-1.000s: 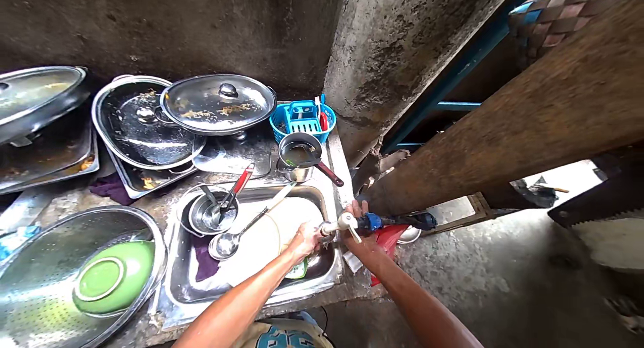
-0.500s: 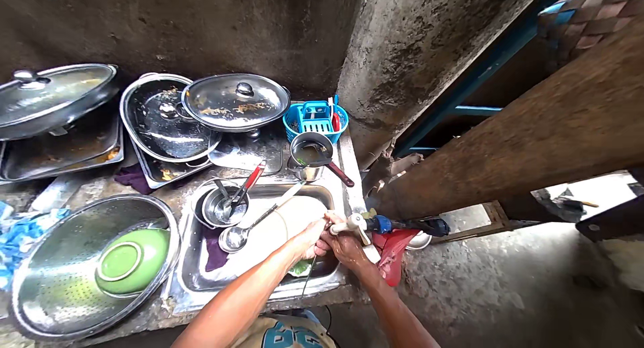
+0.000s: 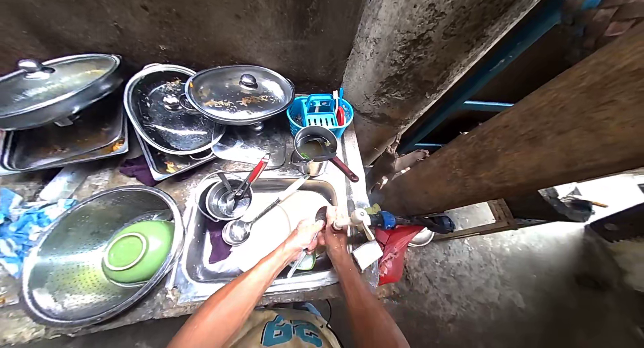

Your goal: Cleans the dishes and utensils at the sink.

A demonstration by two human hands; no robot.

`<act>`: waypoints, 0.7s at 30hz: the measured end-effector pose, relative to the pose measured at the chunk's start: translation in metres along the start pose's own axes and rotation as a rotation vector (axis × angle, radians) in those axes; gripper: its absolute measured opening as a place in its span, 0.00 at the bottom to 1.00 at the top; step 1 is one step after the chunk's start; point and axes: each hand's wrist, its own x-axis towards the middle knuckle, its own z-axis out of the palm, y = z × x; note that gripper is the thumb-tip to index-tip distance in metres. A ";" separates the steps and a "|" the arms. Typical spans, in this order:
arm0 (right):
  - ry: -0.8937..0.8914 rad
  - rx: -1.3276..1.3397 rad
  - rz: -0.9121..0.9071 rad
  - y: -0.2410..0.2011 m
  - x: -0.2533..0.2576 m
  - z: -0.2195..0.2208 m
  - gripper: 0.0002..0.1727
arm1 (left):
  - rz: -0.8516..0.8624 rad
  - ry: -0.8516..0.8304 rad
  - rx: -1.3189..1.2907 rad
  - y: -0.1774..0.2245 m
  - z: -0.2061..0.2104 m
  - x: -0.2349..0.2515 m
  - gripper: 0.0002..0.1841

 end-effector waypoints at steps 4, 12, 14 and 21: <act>-0.171 0.417 0.222 0.010 -0.010 0.001 0.21 | -0.141 -0.135 0.072 0.005 -0.002 -0.001 0.26; 0.036 0.016 0.075 0.013 -0.004 -0.009 0.15 | -0.254 -0.129 0.004 0.011 0.010 -0.025 0.10; 0.150 -0.100 -0.032 0.013 -0.003 -0.011 0.13 | -0.303 -0.140 0.015 0.013 0.004 -0.038 0.10; -0.115 -0.420 0.158 0.017 -0.014 -0.028 0.20 | -0.328 -0.060 0.024 0.013 -0.023 -0.063 0.15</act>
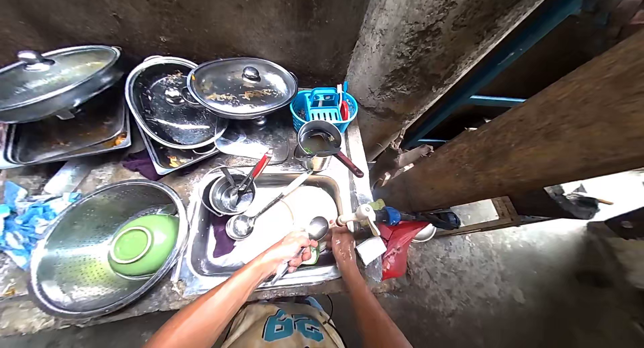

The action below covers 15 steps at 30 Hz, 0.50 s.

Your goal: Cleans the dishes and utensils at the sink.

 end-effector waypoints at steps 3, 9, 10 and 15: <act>-0.277 -0.408 -0.021 0.005 -0.003 0.004 0.26 | 0.093 0.059 0.018 -0.004 -0.010 -0.006 0.14; -0.395 -0.472 -0.039 0.007 0.004 0.010 0.17 | 0.270 0.235 -0.099 -0.006 -0.040 -0.005 0.14; -0.368 -0.372 0.017 0.006 0.005 0.008 0.16 | 0.286 0.257 -0.115 -0.006 -0.044 -0.004 0.14; -0.245 0.066 0.199 -0.009 0.004 -0.006 0.13 | 0.329 0.320 -0.149 -0.008 -0.046 0.003 0.12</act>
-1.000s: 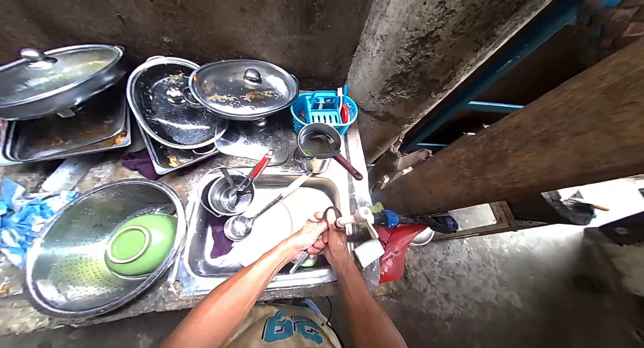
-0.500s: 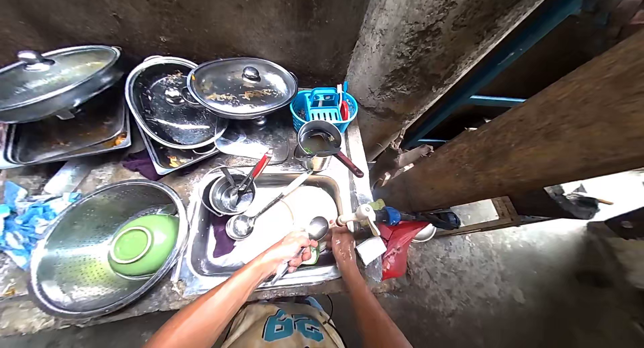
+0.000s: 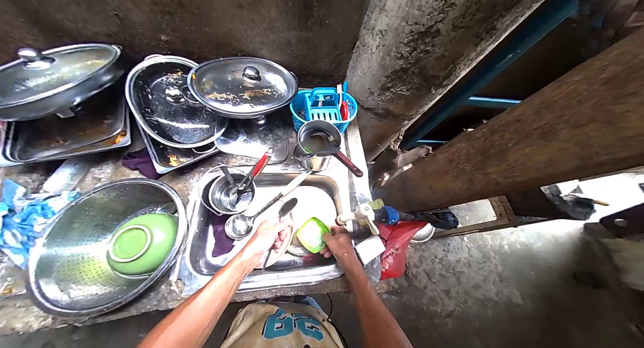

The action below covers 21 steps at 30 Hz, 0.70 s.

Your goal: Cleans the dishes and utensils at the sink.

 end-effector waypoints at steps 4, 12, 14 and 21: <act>0.049 0.094 0.013 -0.013 -0.004 -0.008 0.14 | 0.008 0.021 -0.005 -0.003 0.013 0.005 0.11; 0.277 -0.545 -0.248 -0.028 -0.030 -0.003 0.29 | 0.041 0.168 -0.130 -0.012 0.056 0.023 0.16; 0.377 -0.696 -0.466 -0.015 -0.036 0.005 0.31 | 0.027 0.156 -0.234 -0.010 0.070 0.023 0.18; 0.579 -0.713 -0.908 0.022 -0.014 0.001 0.32 | -0.029 0.147 -0.479 -0.014 0.096 0.044 0.15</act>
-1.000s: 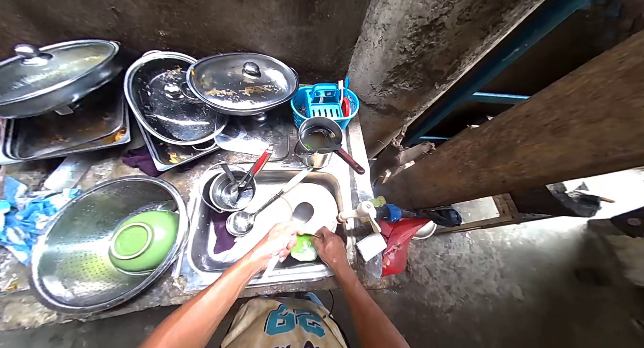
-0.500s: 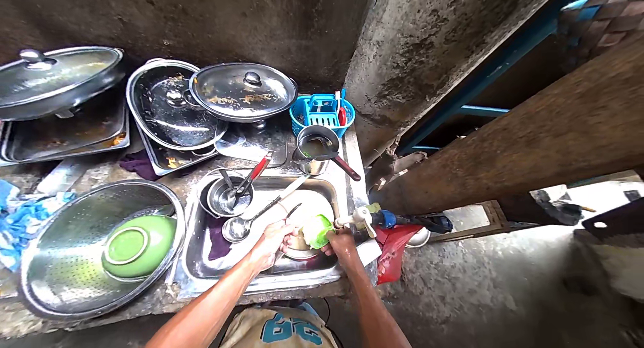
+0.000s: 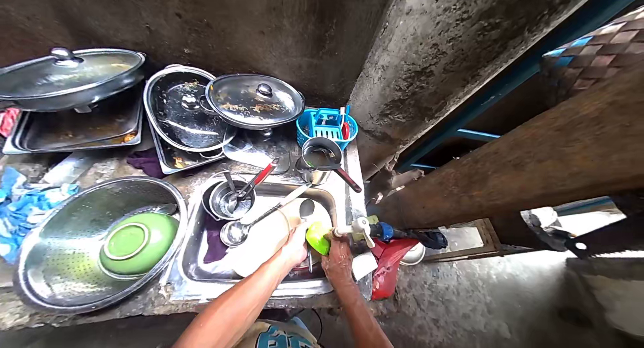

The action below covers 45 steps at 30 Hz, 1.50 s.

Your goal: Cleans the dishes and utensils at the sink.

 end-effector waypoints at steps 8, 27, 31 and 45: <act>0.078 0.059 -0.056 0.009 -0.004 -0.005 0.34 | -0.013 -0.266 0.146 -0.006 0.014 0.012 0.14; 0.160 1.116 0.955 -0.008 0.018 -0.048 0.21 | 0.683 -0.233 0.665 -0.038 0.062 0.029 0.17; -0.003 1.184 1.024 -0.004 0.009 -0.050 0.19 | 0.796 -0.322 0.893 -0.029 0.034 0.020 0.15; -0.140 1.392 1.065 -0.019 0.019 -0.036 0.14 | 0.297 -0.167 1.206 0.034 -0.027 -0.031 0.22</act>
